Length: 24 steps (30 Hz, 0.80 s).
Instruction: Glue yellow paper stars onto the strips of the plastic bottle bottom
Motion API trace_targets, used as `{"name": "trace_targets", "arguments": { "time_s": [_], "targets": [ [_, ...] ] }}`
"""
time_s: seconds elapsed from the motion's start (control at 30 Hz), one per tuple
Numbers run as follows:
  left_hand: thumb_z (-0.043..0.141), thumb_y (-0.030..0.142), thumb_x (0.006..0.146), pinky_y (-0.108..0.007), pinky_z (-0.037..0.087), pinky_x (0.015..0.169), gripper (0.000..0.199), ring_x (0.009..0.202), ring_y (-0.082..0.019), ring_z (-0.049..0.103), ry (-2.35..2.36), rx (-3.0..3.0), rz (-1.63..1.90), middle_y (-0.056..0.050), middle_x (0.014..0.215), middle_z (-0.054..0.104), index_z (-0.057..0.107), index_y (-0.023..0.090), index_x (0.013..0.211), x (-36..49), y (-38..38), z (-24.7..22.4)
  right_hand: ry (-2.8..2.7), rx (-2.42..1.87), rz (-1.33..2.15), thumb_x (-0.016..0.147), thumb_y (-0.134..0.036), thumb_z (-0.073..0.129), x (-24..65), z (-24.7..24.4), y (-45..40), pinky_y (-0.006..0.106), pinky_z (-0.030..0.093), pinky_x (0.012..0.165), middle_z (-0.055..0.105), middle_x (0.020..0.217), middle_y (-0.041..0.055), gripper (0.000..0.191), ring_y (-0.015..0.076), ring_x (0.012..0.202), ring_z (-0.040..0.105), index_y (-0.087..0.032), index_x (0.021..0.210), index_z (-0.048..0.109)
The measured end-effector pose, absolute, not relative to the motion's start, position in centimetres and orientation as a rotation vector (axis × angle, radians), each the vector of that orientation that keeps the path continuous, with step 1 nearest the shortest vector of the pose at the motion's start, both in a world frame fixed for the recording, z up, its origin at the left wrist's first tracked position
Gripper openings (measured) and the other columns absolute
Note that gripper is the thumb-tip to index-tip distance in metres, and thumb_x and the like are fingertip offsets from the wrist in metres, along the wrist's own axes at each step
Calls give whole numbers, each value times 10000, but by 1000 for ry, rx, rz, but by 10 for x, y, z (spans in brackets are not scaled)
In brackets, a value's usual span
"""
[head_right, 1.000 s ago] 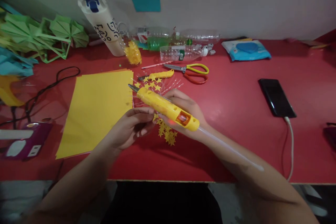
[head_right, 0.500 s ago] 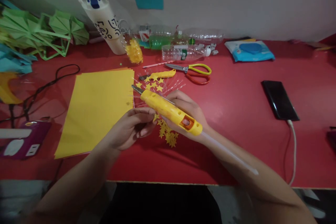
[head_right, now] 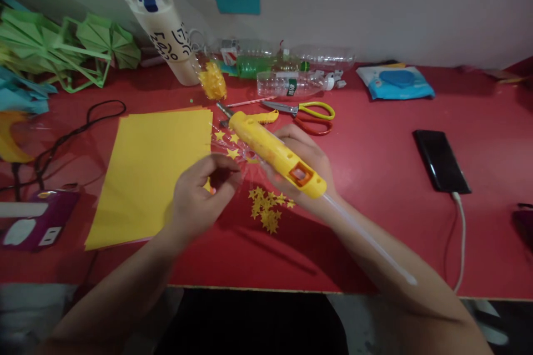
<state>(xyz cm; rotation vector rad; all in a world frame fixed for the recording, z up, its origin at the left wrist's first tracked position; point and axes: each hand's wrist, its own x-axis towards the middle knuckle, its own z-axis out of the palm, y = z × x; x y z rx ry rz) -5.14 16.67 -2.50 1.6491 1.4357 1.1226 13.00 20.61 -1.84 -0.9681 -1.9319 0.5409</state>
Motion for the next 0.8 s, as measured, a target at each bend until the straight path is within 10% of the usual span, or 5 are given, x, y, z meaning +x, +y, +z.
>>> {"name": "trace_targets", "arguments": {
  "time_s": [0.3, 0.8],
  "targets": [
    [706, 334, 821, -489, 392, 966, 198, 1092, -300, 492, 1852, 2341, 1363, -137, 1188, 549, 678, 203, 966, -44, 191, -55, -1877, -915, 489, 795, -192, 628, 122, -36, 227, 368, 577, 747, 645, 886, -2, 83, 190, 837, 654, -266, 792, 591],
    [687, 189, 798, -414, 452, 903, 130, 1037, -248, 531, 1760, 2275, 1483, -95, 1139, 579, 626, 211, 911, -41, 192, -62, -1993, -908, 440, 811, -163, 615, 118, -52, 228, 390, 496, 743, 633, 893, 11, 109, 190, 823, 572, -252, 759, 581]
  ]
}}
